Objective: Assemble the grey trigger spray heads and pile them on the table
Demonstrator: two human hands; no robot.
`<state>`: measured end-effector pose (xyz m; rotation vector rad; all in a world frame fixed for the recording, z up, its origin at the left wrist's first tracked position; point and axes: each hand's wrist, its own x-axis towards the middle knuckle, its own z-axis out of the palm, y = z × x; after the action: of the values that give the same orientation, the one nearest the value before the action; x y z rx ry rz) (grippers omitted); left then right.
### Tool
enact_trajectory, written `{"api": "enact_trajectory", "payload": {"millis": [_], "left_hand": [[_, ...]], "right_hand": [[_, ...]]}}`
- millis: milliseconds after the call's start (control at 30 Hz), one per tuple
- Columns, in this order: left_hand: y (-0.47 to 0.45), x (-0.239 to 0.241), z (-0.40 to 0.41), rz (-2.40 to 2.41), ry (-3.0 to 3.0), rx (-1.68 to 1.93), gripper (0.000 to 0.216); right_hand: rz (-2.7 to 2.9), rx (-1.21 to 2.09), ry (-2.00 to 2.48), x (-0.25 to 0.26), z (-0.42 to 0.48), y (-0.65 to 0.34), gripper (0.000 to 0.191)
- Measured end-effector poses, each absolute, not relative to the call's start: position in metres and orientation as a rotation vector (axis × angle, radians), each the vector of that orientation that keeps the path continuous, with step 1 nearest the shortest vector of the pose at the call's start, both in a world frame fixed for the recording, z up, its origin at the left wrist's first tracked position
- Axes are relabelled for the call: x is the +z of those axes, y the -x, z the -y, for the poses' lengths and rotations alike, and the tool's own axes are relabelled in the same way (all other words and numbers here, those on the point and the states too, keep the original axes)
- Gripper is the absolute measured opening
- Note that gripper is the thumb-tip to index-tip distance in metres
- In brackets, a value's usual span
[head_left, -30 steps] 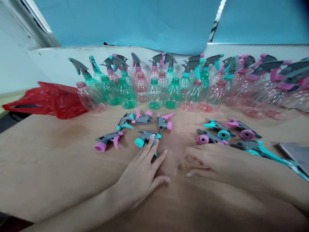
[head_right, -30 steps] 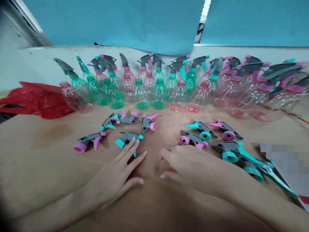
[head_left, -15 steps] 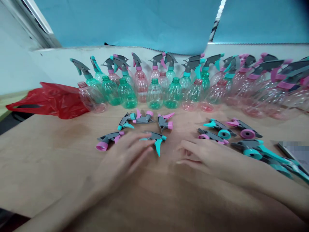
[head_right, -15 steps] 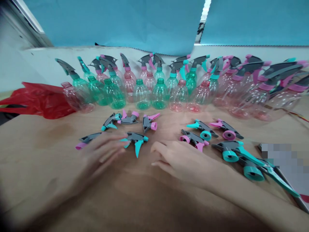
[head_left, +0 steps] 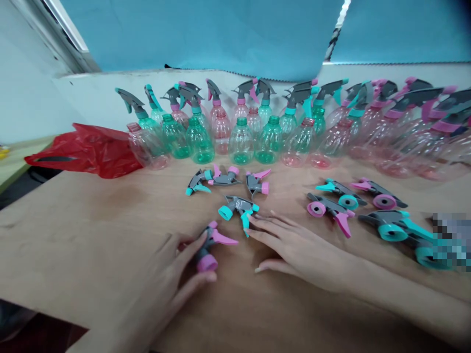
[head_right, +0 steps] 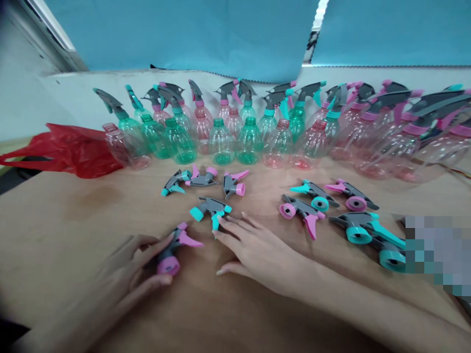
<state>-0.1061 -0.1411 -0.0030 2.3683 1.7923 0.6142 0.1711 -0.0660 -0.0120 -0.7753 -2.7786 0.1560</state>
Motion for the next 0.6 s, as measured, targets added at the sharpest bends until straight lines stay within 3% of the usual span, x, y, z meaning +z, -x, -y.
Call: {"api": "enact_trajectory", "payload": {"millis": [167, 300, 467, 600], "left_hand": [[0.072, 0.005, 0.158, -1.543, -2.554, 0.404, 0.08], [0.042, 0.022, 0.15, -1.255, -2.635, 0.296, 0.059], [-0.004, 0.021, 0.14, -1.187, -2.837, 0.189, 0.054], [-0.025, 0.001, 0.122, -0.935, -2.939, 0.396, 0.03]], "right_hand": [[2.819, 0.242, 0.81, -0.002, 0.063, -0.181, 0.041], [2.878, 0.291, 0.873, 0.012, 0.059, -0.201, 0.029], [2.818, 0.183, 0.964, 0.027, 0.062, -0.23, 0.025], [2.757, 0.081, 0.992, 0.038, 0.063, -0.251, 0.027]]}}
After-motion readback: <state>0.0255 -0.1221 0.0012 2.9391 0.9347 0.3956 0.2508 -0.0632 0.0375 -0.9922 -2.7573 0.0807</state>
